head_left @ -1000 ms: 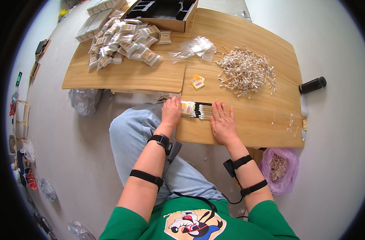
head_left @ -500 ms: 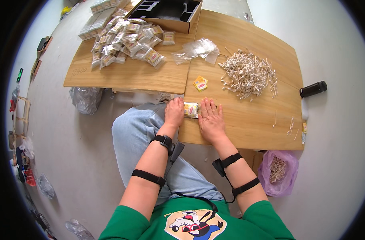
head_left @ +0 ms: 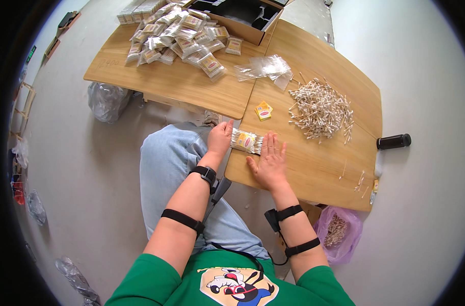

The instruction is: Manually organizing and packing cotton swabs into plastic bags.

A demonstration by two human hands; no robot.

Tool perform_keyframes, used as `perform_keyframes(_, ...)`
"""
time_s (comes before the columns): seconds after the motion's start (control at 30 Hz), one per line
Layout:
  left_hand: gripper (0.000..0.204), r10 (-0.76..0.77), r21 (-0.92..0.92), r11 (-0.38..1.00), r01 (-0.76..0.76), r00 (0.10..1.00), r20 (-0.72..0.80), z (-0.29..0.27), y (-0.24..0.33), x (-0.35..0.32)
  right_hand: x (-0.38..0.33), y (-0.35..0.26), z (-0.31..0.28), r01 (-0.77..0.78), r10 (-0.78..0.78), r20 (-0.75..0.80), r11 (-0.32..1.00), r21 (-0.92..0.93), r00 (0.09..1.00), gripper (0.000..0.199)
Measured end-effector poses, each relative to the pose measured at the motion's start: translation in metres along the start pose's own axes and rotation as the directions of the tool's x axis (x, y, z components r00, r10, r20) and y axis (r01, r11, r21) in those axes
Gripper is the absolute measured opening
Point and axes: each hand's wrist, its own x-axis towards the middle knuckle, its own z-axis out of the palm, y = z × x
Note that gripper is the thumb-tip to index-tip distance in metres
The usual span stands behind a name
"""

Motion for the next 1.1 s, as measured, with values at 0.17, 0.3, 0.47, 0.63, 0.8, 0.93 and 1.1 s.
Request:
perform_keyframes(0.17,0.051,0.116,-0.040,0.992,-0.118,0.992,-0.050,0.008,-0.003,0.001,0.007,-0.018,-0.002,0.005,-0.006,0.022,0.998,0.066,1.000,0.094)
perform_keyframes(0.3,0.050,0.174,-0.062,0.982,-0.179,0.982,-0.077,0.000,-0.009,0.001,0.011,-0.027,-0.010,0.026,-0.031,0.066,0.996,0.086,0.997,0.092)
perform_keyframes(0.47,0.045,0.218,0.040,0.976,-0.216,0.972,-0.089,0.000,0.002,0.001,0.015,0.035,0.001,0.137,-0.129,-0.049,0.955,0.261,0.990,0.079)
perform_keyframes(0.63,0.023,0.172,-0.006,0.984,-0.176,0.966,-0.192,-0.011,0.005,-0.002,0.006,0.126,-0.005,-0.229,0.238,-0.343,0.971,0.066,0.909,0.069)
perform_keyframes(0.8,0.013,0.307,0.096,0.952,-0.292,0.891,-0.335,-0.019,0.023,-0.007,-0.015,0.150,-0.009,-0.292,0.304,-0.126,0.951,0.105,0.944,0.067)
perform_keyframes(0.93,0.026,0.696,0.228,0.718,-0.658,0.689,-0.204,-0.015,0.067,-0.033,-0.032,0.130,0.005,-0.279,0.298,-0.124,0.948,0.152,0.946,0.067)
perform_keyframes(1.1,0.032,0.728,0.065,0.674,-0.736,0.676,0.113,0.031,0.093,-0.083,-0.049,0.072,0.008,-0.167,0.207,-0.248,0.971,0.172,0.946,0.063)
